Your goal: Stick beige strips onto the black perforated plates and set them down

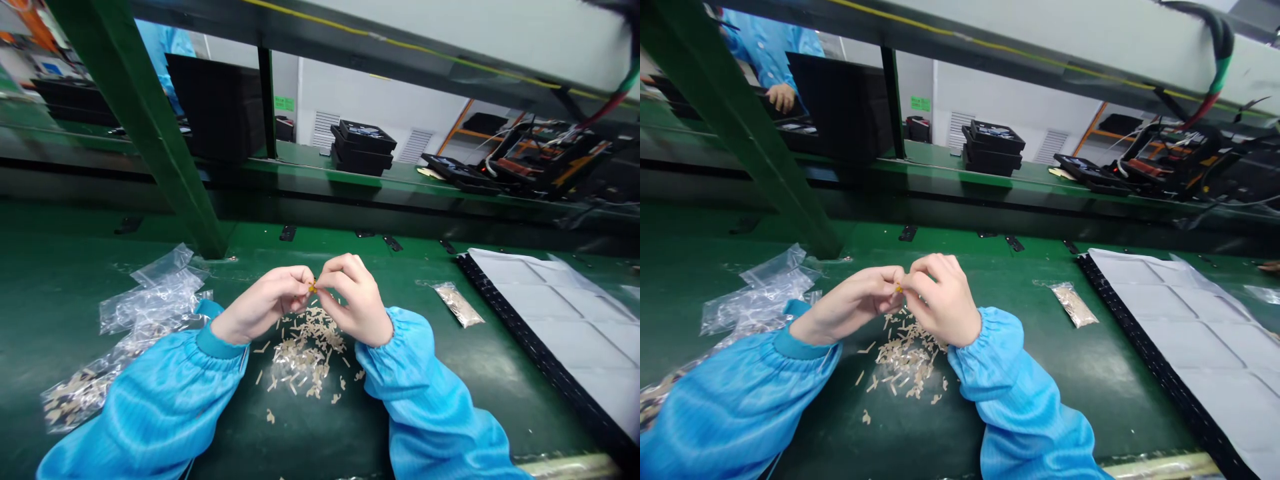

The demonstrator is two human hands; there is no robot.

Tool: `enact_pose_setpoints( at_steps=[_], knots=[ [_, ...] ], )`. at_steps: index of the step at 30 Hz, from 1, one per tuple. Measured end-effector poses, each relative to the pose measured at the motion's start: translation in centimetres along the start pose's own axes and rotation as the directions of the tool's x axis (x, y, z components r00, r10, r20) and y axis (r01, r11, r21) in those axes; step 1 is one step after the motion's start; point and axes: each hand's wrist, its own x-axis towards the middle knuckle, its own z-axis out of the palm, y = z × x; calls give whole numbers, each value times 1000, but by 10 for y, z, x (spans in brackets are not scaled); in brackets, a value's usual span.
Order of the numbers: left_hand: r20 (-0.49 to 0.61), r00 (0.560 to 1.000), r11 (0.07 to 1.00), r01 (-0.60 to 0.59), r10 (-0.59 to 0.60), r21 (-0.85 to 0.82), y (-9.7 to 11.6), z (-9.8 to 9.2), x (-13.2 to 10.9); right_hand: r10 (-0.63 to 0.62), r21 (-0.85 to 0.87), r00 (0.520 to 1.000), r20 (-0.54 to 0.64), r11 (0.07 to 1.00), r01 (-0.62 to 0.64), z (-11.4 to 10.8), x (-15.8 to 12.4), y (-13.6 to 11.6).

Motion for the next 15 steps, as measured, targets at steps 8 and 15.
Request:
enact_pose_setpoints(
  at_steps=[8, 15],
  knots=[
    [-312, 926, 527, 161, 211, 834, 11, -72, 57, 234, 194, 968, -88, 957, -214, -6, 5, 23],
    [-399, 910, 168, 379, 111, 910, -19, -103, 142, 332, 279, 939, -85, 913, -298, -12, 7, 31]
  ],
)
